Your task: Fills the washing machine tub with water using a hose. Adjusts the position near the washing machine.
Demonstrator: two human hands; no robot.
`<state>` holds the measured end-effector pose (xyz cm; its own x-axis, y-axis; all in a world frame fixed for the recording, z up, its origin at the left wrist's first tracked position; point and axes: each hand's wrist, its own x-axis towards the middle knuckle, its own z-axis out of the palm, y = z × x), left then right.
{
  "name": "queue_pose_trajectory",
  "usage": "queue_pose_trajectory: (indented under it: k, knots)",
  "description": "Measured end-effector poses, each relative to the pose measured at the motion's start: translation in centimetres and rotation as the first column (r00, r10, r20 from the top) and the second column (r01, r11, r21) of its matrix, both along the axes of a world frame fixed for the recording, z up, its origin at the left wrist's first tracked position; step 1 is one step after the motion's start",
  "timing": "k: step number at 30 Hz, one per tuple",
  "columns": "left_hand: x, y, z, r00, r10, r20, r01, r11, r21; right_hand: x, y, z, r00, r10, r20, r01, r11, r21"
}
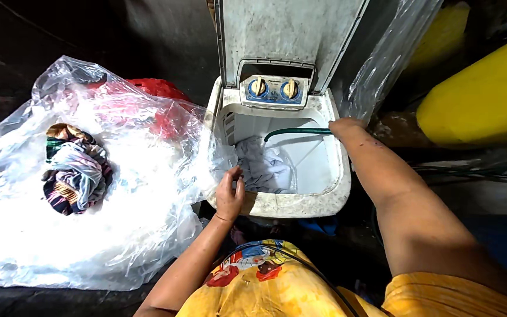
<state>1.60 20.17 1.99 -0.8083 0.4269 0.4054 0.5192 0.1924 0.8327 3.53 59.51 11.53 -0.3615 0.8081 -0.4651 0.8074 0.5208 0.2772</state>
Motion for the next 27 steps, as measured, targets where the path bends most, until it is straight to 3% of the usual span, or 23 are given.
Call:
queue_pose_trajectory:
  k: [8,16,27]
  knots:
    - [0.0,0.1,0.1,1.0,0.011,-0.005,-0.011,1.0,-0.009,0.2,1.1,0.8,0.998,0.061,-0.034,-0.064,0.995,-0.075]
    - [0.0,0.1,0.1,1.0,0.006,0.008,-0.006,1.0,0.004,-0.5,-0.4,0.0,1.0,-0.009,0.014,0.008,1.0,0.026]
    - [0.0,0.1,0.0,1.0,0.017,-0.008,-0.017,1.0,0.006,-0.3,0.0,-0.3,0.996,-0.065,-0.059,0.066,0.998,0.01]
